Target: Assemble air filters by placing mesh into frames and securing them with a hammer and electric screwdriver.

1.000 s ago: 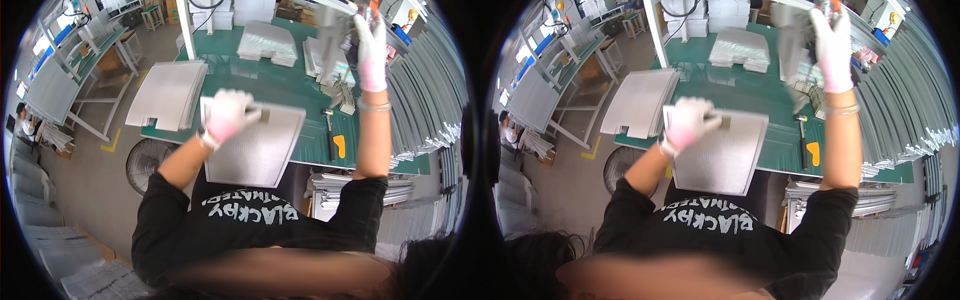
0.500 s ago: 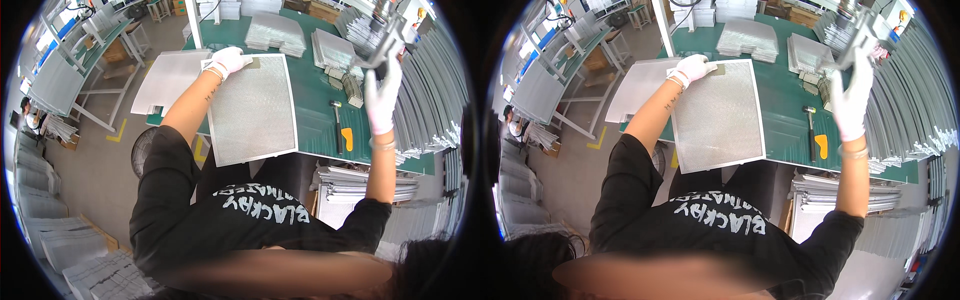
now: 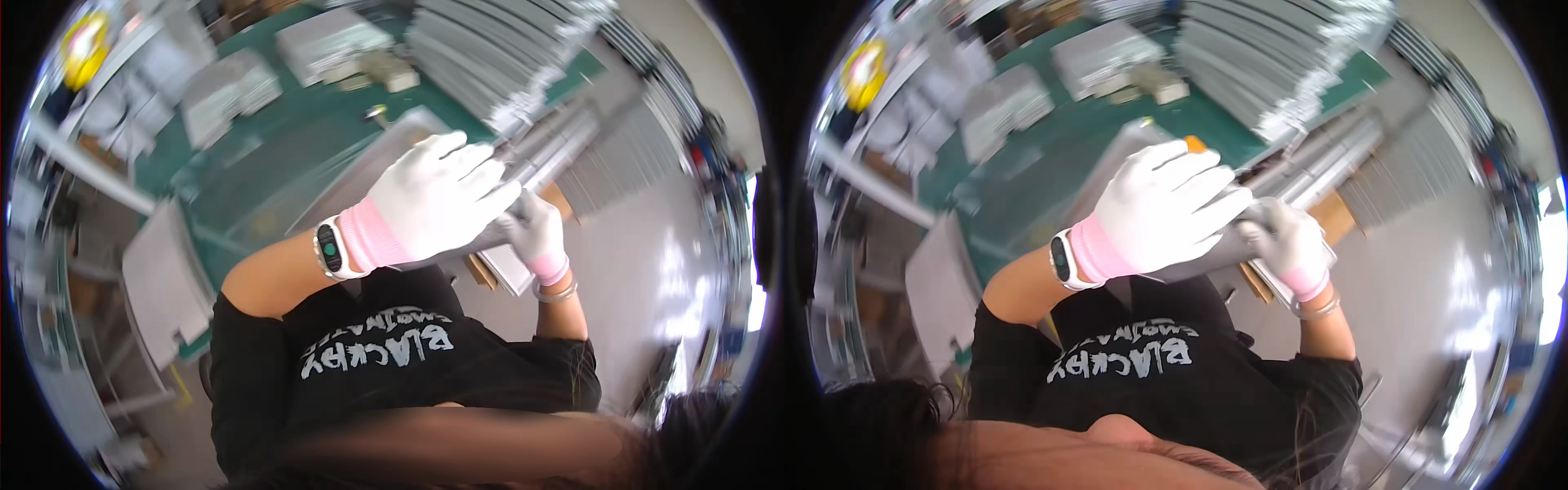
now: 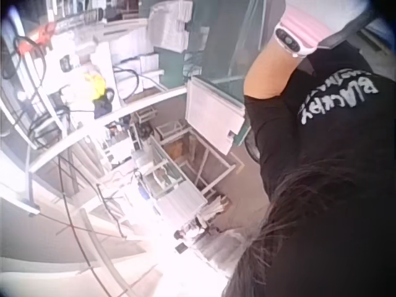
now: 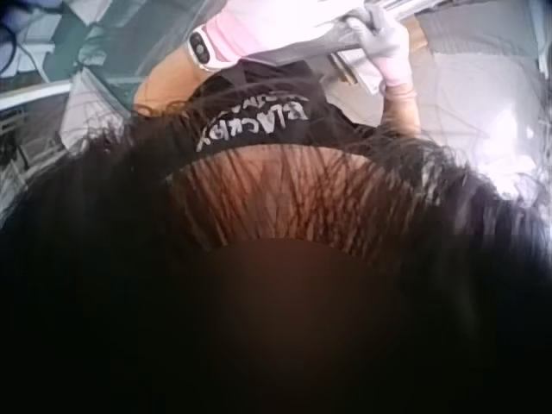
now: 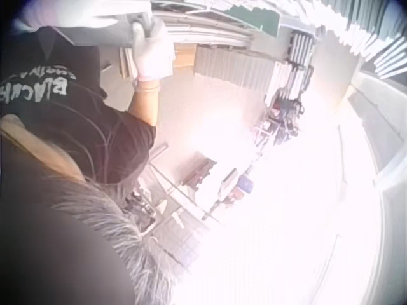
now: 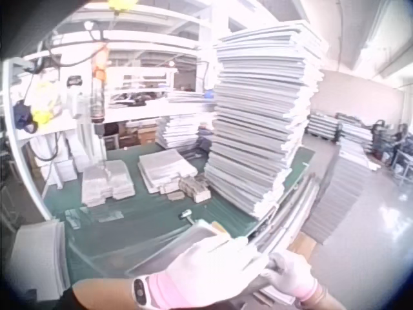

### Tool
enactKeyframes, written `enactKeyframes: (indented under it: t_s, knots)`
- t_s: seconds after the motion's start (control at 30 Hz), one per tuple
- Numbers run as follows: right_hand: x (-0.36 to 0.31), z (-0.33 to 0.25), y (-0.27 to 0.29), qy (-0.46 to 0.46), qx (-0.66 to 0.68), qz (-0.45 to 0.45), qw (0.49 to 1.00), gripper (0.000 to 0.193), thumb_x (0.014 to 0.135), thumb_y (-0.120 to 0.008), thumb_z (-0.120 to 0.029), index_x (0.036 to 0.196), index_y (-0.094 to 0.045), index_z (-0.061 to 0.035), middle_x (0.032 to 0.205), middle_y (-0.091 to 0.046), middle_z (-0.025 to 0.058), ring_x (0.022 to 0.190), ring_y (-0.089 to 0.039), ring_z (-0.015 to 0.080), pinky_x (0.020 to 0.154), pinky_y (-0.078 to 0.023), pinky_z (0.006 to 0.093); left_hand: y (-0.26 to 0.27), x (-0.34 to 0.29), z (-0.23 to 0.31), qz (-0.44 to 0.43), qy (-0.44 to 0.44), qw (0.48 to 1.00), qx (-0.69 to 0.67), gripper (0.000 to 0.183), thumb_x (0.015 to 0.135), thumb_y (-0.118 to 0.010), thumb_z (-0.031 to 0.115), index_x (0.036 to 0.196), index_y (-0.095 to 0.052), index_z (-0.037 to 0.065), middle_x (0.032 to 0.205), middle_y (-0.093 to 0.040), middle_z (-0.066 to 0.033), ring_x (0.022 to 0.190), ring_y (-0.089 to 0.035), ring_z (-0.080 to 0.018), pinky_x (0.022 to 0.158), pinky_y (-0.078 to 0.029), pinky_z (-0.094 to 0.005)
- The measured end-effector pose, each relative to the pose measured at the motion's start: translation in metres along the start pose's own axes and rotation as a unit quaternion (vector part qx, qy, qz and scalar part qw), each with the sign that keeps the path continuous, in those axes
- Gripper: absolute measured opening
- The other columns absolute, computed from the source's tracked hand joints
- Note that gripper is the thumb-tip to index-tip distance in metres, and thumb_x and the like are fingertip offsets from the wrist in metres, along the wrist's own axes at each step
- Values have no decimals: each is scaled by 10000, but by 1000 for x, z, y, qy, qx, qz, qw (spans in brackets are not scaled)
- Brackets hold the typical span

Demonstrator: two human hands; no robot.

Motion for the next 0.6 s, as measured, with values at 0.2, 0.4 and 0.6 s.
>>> enactKeyframes:
  t_s: [0.2,0.4,0.6]
  knots:
    - [-275,168,77,-465,67,360,806,306,970,-578,-168,1196,-603,37,918,-673,24,777,-589,77,700,-498,249,-32,11,-16,-5,-53,986,-157,526,687,-727,271,1164,-622,74,1226,-587,-130,1158,-539,-344,995,-396,-516]
    - [-448,270,7,-616,117,428,650,281,954,-605,-196,1130,-628,22,844,-637,8,709,-559,105,652,-479,279,-118,-78,-59,-152,88,976,-130,545,769,-700,231,1246,-556,12,1298,-536,-172,1241,-466,-386,1048,-363,-483]
    - [-425,328,-86,-659,117,361,650,256,932,-625,-230,1051,-653,-5,702,-587,-12,580,-529,80,527,-450,276,-186,-142,-94,-245,193,948,-58,657,790,-704,255,1333,-456,-18,1391,-443,-215,1303,-391,-408,1085,-323,-500]
Point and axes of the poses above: each hand's wrist, its own x-axis towards the middle knuckle, its own y-axis out of the back of the hand, z = x × y, the point moved 4 cm from there along x, towards the middle knuckle
